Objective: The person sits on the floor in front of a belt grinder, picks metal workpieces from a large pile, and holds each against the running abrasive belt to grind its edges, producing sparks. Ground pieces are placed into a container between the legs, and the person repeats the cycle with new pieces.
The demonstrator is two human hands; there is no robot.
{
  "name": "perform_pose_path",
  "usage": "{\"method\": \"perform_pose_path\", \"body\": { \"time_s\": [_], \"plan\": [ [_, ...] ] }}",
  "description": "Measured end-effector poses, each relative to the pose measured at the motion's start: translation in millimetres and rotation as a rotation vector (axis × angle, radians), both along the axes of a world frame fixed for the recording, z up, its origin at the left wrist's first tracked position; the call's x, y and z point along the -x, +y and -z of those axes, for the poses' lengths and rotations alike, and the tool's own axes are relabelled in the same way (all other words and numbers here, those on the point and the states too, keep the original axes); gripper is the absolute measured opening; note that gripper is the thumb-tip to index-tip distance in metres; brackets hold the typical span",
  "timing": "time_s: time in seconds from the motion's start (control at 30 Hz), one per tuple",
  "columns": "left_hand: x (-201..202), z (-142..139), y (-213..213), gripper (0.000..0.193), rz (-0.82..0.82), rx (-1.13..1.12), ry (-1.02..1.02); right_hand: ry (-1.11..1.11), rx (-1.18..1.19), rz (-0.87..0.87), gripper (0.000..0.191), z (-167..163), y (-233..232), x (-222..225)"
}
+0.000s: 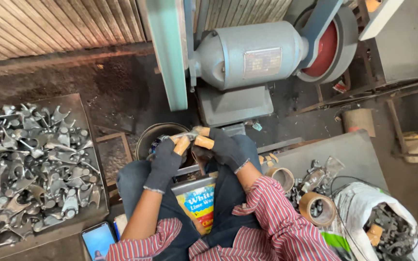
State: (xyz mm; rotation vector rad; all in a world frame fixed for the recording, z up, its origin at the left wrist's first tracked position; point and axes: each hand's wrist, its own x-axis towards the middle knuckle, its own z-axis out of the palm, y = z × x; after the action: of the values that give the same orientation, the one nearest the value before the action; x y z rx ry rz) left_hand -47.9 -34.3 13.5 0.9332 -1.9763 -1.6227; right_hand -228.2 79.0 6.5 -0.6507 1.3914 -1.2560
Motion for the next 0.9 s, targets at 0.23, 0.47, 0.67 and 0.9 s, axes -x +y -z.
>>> {"method": "perform_pose_path", "body": {
  "time_s": [0.23,0.47,0.67,0.9],
  "plan": [
    [36.3,24.2,-46.1,0.025,-0.132,0.073,0.089,0.381,-0.053,0.194,0.033,2.0,-71.9,-3.3],
    [61.8,56.0,-28.6,0.02,-0.373,0.384,-0.027,0.103,0.05,0.202,0.027,17.7,-75.8,6.3],
    [84.7,72.5,-13.4,0.02,-0.356,-0.066,0.226,0.051,-0.012,0.314,0.025,28.2,-58.0,12.1],
    [41.0,9.2,-53.6,0.037,0.021,0.354,-0.164,0.395,-0.021,0.239,0.045,-2.2,-52.5,-10.4]
  ]
}}
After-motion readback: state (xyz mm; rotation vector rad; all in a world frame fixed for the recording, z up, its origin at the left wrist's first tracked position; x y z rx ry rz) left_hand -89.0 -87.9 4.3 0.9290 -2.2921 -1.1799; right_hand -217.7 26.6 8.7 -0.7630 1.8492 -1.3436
